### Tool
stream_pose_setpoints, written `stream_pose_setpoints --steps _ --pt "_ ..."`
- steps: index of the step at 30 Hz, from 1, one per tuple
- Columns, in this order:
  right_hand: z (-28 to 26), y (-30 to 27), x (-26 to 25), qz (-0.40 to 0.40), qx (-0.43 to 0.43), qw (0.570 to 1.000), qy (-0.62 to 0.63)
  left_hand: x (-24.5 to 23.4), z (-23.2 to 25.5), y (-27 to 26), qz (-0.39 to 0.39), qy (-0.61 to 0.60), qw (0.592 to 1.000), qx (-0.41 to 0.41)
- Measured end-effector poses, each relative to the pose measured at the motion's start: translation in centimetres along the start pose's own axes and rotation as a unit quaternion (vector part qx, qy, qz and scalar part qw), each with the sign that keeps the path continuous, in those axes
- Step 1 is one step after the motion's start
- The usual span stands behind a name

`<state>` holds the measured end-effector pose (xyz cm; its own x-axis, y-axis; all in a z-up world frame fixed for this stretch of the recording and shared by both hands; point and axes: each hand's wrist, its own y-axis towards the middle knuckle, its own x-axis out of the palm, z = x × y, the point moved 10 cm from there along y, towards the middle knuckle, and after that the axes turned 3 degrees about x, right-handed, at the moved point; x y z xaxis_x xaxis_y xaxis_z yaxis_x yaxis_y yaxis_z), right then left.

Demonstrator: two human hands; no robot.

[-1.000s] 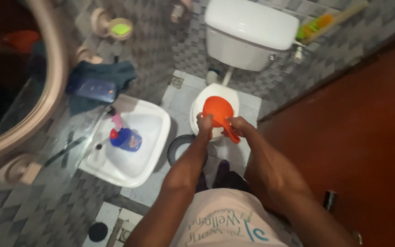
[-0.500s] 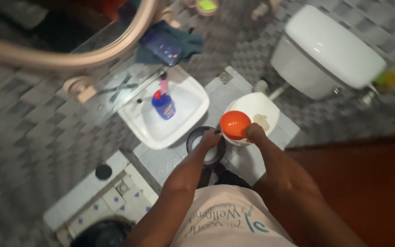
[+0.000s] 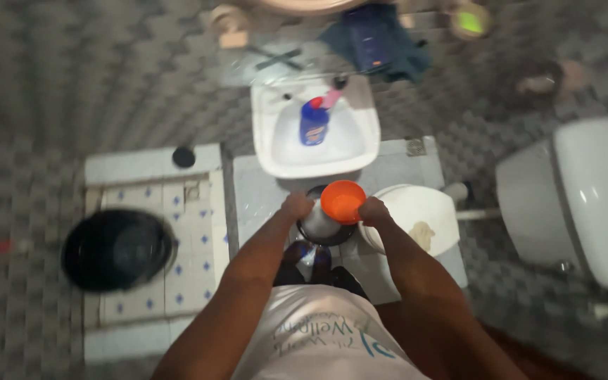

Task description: Scrubbing and cleaning the exterior and interior of a toilet bowl and seat using a sponge and soapy water.

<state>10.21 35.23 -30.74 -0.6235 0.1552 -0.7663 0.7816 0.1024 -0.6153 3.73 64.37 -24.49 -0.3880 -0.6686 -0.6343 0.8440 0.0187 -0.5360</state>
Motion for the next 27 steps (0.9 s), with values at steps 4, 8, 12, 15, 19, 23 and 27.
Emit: stream_pose_setpoints --steps 4,8,12,15,19,23,27 --pt "-8.2 -2.7 0.2 0.039 -0.244 0.906 -0.344 -1.5 -4.3 -2.7 0.065 -0.037 0.997 -0.033" --pt "-14.2 -5.1 1.6 0.029 -0.399 0.832 -0.384 -2.0 -9.3 -6.4 0.089 -0.063 0.989 -0.101" --pt "-14.0 -1.5 1.9 -0.113 -0.001 0.993 -0.035 -3.1 -13.6 -10.3 0.1 -0.084 0.979 -0.16" --pt "-21.2 -2.6 4.2 -0.057 -0.294 0.912 -0.279 -4.0 -16.5 -13.8 0.122 -0.139 0.964 -0.193" --pt "-27.6 -1.1 9.1 -0.129 -0.284 0.888 -0.338 -2.9 -24.2 -14.6 0.191 -0.151 0.946 -0.214" --pt "-37.1 -1.5 14.0 -0.071 -0.372 0.844 -0.379 -3.5 -31.2 -18.1 0.216 -0.18 0.926 -0.253" --pt "-47.1 -5.1 15.7 -0.097 -0.275 0.921 -0.259 -5.2 -38.2 -22.3 0.248 -0.205 0.901 -0.292"
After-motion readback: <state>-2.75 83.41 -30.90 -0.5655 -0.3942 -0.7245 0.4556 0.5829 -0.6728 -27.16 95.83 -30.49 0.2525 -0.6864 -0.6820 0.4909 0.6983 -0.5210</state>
